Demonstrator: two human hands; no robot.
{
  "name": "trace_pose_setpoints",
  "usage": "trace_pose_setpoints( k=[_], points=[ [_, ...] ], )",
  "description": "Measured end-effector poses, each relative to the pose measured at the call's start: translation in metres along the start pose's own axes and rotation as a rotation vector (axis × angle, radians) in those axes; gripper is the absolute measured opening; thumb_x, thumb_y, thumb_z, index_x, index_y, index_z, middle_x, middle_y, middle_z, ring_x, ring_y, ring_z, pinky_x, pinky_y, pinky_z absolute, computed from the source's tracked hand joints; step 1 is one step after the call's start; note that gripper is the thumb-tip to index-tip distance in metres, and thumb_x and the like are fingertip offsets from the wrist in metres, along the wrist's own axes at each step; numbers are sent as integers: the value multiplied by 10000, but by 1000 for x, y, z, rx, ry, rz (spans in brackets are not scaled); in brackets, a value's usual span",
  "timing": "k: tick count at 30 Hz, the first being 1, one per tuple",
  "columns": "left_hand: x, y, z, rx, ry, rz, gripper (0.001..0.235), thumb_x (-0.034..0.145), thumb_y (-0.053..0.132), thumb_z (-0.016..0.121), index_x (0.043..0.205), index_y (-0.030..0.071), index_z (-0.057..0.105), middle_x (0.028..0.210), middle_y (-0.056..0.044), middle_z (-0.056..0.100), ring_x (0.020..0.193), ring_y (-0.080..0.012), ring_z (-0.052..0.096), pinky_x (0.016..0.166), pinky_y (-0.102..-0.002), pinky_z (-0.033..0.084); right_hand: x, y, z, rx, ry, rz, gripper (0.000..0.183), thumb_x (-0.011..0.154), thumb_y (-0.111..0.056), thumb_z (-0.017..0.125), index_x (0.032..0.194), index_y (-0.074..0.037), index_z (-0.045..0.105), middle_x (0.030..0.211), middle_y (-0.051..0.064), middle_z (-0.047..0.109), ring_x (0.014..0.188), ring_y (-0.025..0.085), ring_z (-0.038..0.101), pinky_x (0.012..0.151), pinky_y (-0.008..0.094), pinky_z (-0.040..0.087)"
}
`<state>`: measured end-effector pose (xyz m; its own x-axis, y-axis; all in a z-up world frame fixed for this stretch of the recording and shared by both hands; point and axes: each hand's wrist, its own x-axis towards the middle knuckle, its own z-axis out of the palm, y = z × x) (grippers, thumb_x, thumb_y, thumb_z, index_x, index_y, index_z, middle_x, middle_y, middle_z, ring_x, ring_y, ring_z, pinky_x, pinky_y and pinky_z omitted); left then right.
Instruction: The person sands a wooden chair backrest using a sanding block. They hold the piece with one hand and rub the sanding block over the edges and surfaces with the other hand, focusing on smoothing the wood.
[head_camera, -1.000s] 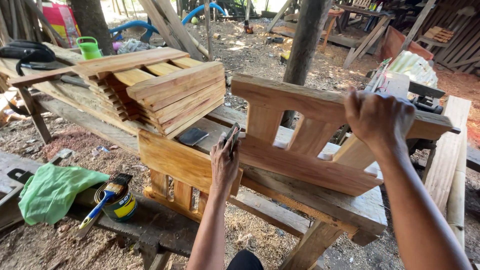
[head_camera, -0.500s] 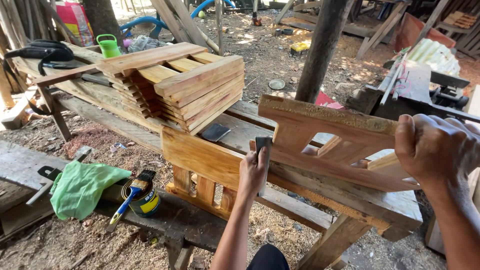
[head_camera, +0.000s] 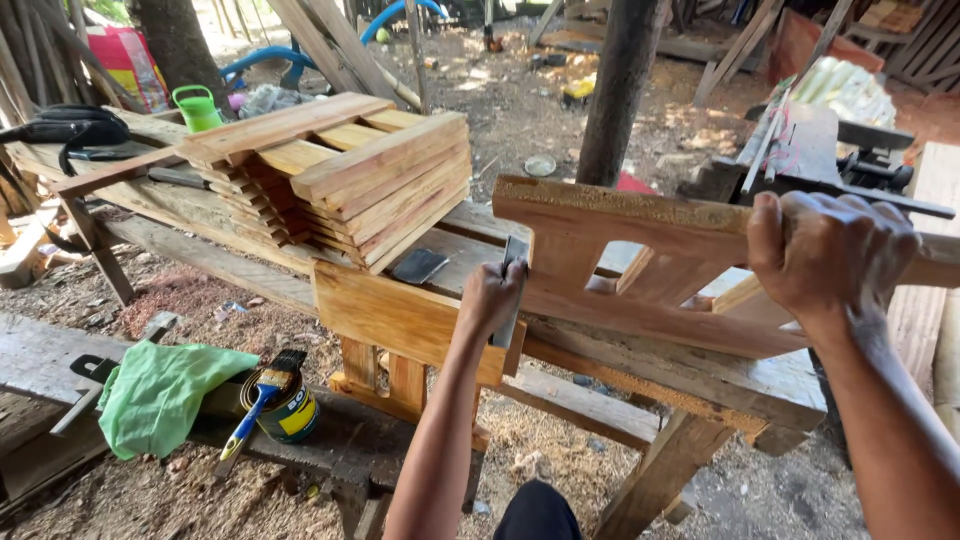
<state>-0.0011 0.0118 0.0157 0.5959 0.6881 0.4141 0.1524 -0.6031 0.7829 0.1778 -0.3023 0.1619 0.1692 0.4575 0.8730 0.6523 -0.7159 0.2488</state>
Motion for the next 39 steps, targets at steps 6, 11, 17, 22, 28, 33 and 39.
trace_pose_setpoints(
  k=[6,11,17,22,28,33,39],
  points=[
    [9,7,-16,-60,-268,-180,576,1031,424,477,713,-14,672,700,-185,725,537,-248,673,524,-431,590,6,9,17,-17,-70,-7,717,1182,-520,411,580,-178,598,494,5,450,455,186,430,615,383,374],
    [27,-4,3,44,-224,-162,546,1026,425,460,720,29,680,655,-169,702,507,-228,651,517,-412,554,9,9,18,42,-72,11,701,1174,-513,381,617,-172,634,468,14,469,444,183,445,571,374,373],
    [3,12,-11,108,-236,-177,577,1066,432,447,740,19,684,642,-176,668,524,-260,563,496,-481,485,20,3,16,50,-24,3,665,1148,-496,385,633,-173,653,524,20,512,487,203,488,645,385,390],
    [17,18,-5,-16,-153,-244,595,1049,452,452,721,-4,648,647,-154,680,542,-259,598,546,-484,525,28,-2,7,90,-120,68,708,1175,-532,427,635,-147,674,495,73,529,425,221,489,546,399,366],
    [12,27,-26,-47,-220,-161,581,1022,466,492,755,-21,663,713,-210,712,632,-319,679,652,-538,551,31,4,21,55,-48,5,711,1223,-492,466,631,-158,675,454,43,528,451,218,484,669,430,409],
    [30,2,5,85,-12,-59,533,1021,405,512,718,-3,670,681,-200,670,634,-307,651,667,-521,531,25,5,26,98,-7,8,662,1165,-465,426,633,-157,673,527,55,532,497,218,521,636,405,410],
    [-20,7,42,3,101,-282,527,1089,424,352,865,17,601,762,-166,626,623,-271,632,588,-476,584,49,14,58,163,-146,117,795,1188,-515,396,489,-151,495,403,-11,345,415,185,257,520,432,264]
  ],
)
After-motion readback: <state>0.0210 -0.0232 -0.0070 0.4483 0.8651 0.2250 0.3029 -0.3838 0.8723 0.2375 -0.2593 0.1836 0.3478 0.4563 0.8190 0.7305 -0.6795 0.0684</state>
